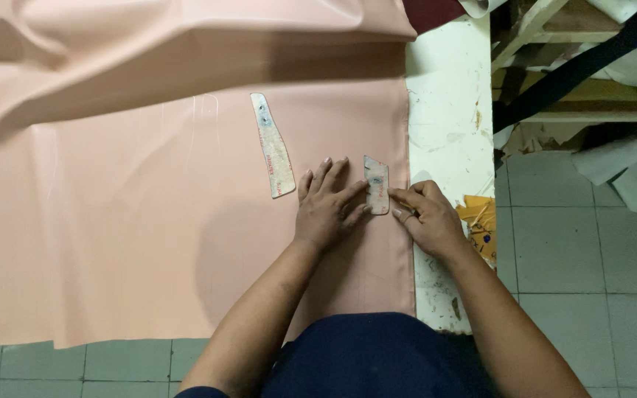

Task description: The person places a small pattern piece on a large sheet of peach-colored fabric and traces its outline with a pencil. They repeat this process multiple times, repositioning the pattern and drawing new outlines to create several identical shapes on the fabric.

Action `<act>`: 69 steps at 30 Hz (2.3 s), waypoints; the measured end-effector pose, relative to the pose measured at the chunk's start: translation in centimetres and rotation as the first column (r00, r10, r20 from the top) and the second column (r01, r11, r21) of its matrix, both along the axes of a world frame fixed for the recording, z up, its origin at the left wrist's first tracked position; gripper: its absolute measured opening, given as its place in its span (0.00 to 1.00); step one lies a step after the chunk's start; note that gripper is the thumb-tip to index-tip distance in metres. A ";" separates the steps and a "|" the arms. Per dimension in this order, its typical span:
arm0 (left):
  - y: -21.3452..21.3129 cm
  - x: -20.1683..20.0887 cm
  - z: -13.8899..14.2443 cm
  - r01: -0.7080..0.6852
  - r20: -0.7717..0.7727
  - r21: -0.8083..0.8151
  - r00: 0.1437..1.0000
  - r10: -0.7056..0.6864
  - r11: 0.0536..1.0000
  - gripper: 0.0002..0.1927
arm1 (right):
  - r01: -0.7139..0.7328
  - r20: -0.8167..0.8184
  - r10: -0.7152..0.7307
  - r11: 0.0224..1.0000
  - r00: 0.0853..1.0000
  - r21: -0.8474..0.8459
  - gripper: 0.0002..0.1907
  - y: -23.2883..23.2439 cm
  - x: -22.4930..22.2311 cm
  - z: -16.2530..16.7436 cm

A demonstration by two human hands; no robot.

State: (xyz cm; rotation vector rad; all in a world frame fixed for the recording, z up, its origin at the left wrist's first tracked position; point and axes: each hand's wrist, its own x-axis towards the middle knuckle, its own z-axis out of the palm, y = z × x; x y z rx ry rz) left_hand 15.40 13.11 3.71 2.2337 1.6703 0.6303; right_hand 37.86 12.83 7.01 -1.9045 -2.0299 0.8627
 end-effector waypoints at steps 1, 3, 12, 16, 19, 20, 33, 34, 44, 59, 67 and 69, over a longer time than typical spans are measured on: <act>0.0 0.0 -0.1 0.001 -0.003 0.005 1.000 -0.001 1.000 0.23 | 0.010 -0.006 -0.010 1.000 1.000 -0.012 0.21 0.0 -0.1 0.0; 0.1 0.1 -0.2 0.004 -0.009 0.012 1.000 -0.004 1.000 0.23 | 0.015 -0.015 -0.016 1.000 1.000 -0.019 0.21 0.0 0.0 0.1; 0.1 0.3 -0.2 0.006 -0.033 0.004 0.999 -0.006 1.000 0.23 | -0.008 -0.012 0.008 1.000 1.000 0.005 0.21 -0.1 0.2 -0.1; -0.5 1.4 -0.1 0.087 -0.048 0.036 0.995 -0.085 0.996 0.17 | -0.023 -0.005 0.023 0.998 1.000 0.062 0.21 -0.1 0.4 -0.5; -1.7 2.6 0.2 0.173 -0.118 0.080 0.980 -0.163 0.982 0.17 | -0.023 -0.018 0.025 0.994 1.000 0.109 0.20 -0.2 0.5 -0.6; -2.0 2.9 0.4 0.206 -0.148 0.101 0.971 -0.190 0.973 0.18 | -0.017 -0.020 0.020 0.993 1.000 0.117 0.20 -0.2 0.6 -0.6; -3.9 6.6 1.7 0.259 -0.230 -0.021 0.939 -0.257 0.966 0.21 | 0.101 -0.260 -0.086 0.994 0.962 0.045 0.22 2.9 1.9 0.8; -3.9 6.7 1.6 0.294 -0.319 -0.039 0.902 -0.291 0.955 0.22 | 0.118 -0.238 -0.094 0.989 0.967 0.090 0.22 3.1 2.1 1.4; -4.6 7.1 0.3 0.322 -0.449 -0.028 0.842 -0.300 0.946 0.28 | -0.068 -0.219 0.045 0.993 0.975 -0.095 0.14 3.8 -0.8 3.8; -4.5 7.3 -1.7 0.071 0.155 -0.444 0.988 -0.002 0.893 0.33 | -0.346 0.035 0.360 0.858 0.932 0.379 0.09 4.2 -2.4 2.4; -4.3 6.6 0.5 0.106 0.033 -0.263 0.994 -0.101 0.959 0.32 | -0.276 -0.065 0.306 0.918 0.950 0.286 0.08 4.7 -2.7 2.5; -4.2 6.3 1.1 0.159 -0.032 -0.207 0.985 -0.169 0.965 0.25 | -0.233 -0.109 0.263 0.944 0.959 0.233 0.09 5.0 -2.8 2.4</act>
